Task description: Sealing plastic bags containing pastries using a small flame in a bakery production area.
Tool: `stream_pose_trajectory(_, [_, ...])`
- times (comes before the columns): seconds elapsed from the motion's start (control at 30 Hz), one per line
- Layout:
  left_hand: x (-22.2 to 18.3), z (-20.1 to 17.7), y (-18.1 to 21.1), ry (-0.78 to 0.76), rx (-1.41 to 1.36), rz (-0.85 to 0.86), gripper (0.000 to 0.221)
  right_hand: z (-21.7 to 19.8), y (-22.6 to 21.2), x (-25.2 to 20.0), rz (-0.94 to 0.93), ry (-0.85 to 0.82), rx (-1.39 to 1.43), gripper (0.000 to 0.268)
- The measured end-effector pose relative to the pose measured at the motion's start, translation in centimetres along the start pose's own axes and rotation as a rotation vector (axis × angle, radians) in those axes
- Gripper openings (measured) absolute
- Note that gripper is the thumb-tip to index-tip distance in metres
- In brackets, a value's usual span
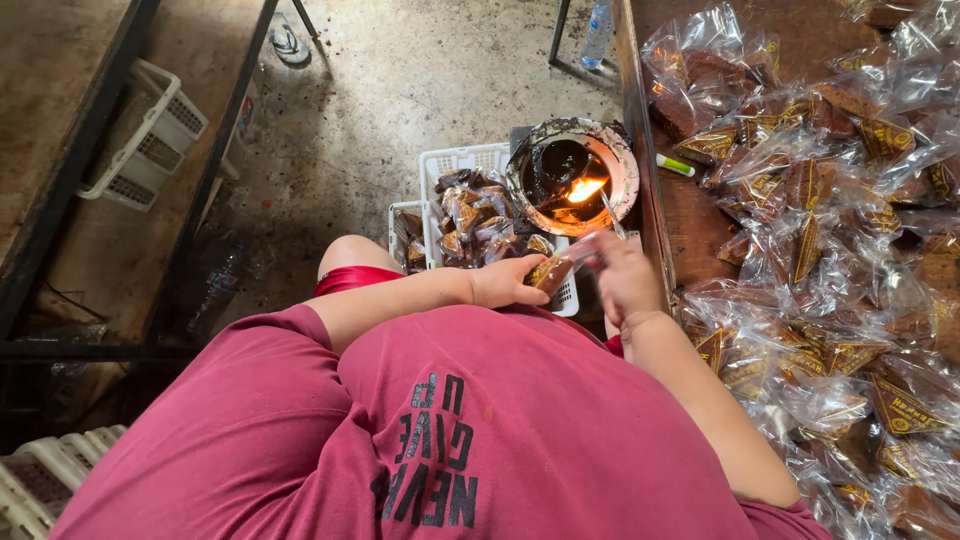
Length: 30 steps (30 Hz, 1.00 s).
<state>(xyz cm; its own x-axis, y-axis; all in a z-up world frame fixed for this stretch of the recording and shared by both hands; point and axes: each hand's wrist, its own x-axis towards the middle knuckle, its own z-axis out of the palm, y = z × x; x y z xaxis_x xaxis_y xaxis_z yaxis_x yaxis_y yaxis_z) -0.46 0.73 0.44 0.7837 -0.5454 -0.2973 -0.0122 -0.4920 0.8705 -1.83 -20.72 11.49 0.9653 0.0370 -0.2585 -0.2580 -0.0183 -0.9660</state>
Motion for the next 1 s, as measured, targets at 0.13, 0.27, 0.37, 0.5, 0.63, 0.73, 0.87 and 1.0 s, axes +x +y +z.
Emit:
stream_pose_trajectory(0.13, [0.3,-0.2,-1.0,0.006,-0.158,-0.013,0.065,-2.3,3.1,3.8,-0.037,0.169,0.324,0.018])
stream_pose_trajectory(0.27, [0.4,-1.0,-0.6,-0.033,-0.378,0.048,0.049,-1.6,2.6,3.1,-0.106,0.224,0.154,0.016])
stream_pose_trajectory(0.37, [0.5,-1.2,-0.4,-0.065,-0.431,0.078,0.046,-1.5,3.0,3.5,-0.091,0.226,0.159,0.018])
stream_pose_trajectory(0.5, [0.7,-0.6,-0.9,-0.081,-0.466,0.090,0.044,-2.1,3.3,3.9,-0.115,0.235,0.128,0.018])
stream_pose_trajectory(0.63, [0.2,-1.1,0.2,-0.069,-0.448,0.091,0.042,-1.9,3.1,3.6,-0.134,0.248,0.098,0.019])
stream_pose_trajectory(0.73, [0.4,-0.9,-0.4,-0.052,-0.399,0.108,0.048,-2.1,3.4,4.0,-0.142,0.236,0.059,0.019])
stream_pose_trajectory(0.87, [0.5,-0.7,-0.7,0.004,-0.337,0.142,0.059,-0.7,1.1,1.8,-0.095,0.076,0.021,0.027])
stream_pose_trajectory(1.0, [0.9,0.0,-0.4,0.036,-0.420,0.183,0.057,0.3,2.3,1.8,-0.010,-0.183,0.046,0.022])
